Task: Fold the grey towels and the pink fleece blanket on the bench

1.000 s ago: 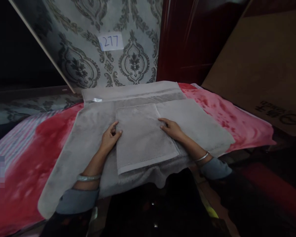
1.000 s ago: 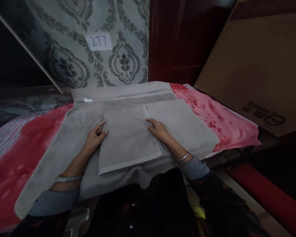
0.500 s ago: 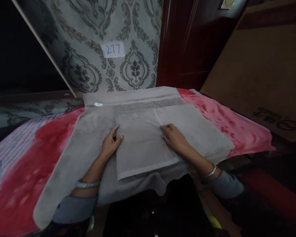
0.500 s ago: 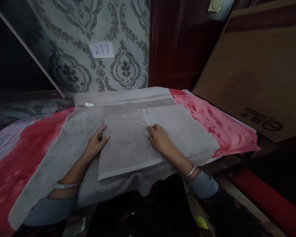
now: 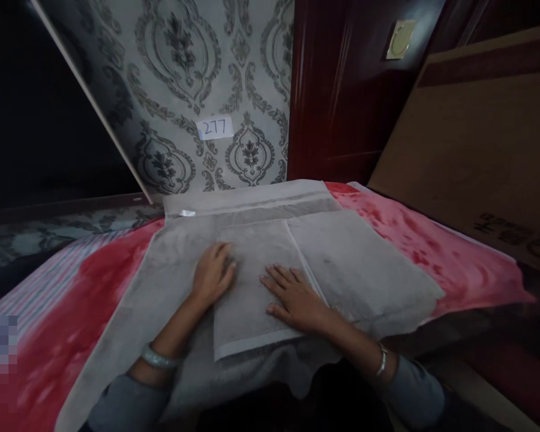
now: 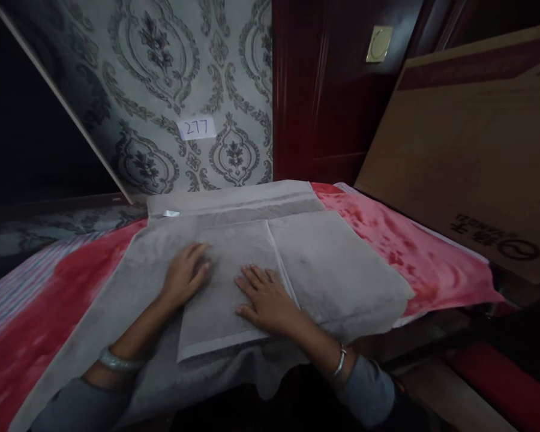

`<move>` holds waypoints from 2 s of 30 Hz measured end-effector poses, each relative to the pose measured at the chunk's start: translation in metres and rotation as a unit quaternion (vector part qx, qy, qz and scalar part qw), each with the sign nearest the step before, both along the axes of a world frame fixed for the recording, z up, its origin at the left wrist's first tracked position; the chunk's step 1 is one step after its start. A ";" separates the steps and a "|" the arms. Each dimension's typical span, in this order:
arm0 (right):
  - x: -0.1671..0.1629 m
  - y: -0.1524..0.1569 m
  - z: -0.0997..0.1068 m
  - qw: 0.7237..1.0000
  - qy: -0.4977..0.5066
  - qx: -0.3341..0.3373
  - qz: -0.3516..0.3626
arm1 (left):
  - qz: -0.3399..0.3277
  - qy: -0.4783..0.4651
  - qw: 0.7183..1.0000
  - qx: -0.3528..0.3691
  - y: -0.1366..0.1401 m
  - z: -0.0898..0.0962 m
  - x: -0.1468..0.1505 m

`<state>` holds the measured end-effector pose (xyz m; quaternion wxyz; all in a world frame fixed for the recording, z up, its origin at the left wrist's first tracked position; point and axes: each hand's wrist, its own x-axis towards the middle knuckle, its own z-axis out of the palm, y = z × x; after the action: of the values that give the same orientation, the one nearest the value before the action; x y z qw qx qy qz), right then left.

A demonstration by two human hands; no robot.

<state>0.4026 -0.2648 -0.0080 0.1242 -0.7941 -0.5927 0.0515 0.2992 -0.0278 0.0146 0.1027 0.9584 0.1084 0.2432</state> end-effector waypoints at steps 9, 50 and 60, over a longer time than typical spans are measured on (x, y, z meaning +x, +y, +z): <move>0.001 -0.002 -0.005 0.998 0.055 0.025 0.008 | -0.262 0.249 0.932 0.035 -0.023 -0.001 0.104; 0.007 -0.001 0.007 0.995 0.101 0.004 0.021 | -0.060 0.176 0.982 -0.013 0.015 -0.001 0.237; 0.008 -0.005 0.003 0.993 0.110 -0.001 0.028 | -0.050 0.170 0.984 -0.009 0.008 -0.011 0.237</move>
<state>0.4105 -0.2699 -0.0055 0.1868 -0.7665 -0.5977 0.1427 0.5367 -0.0202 0.0034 0.1035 0.9891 0.0782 0.0703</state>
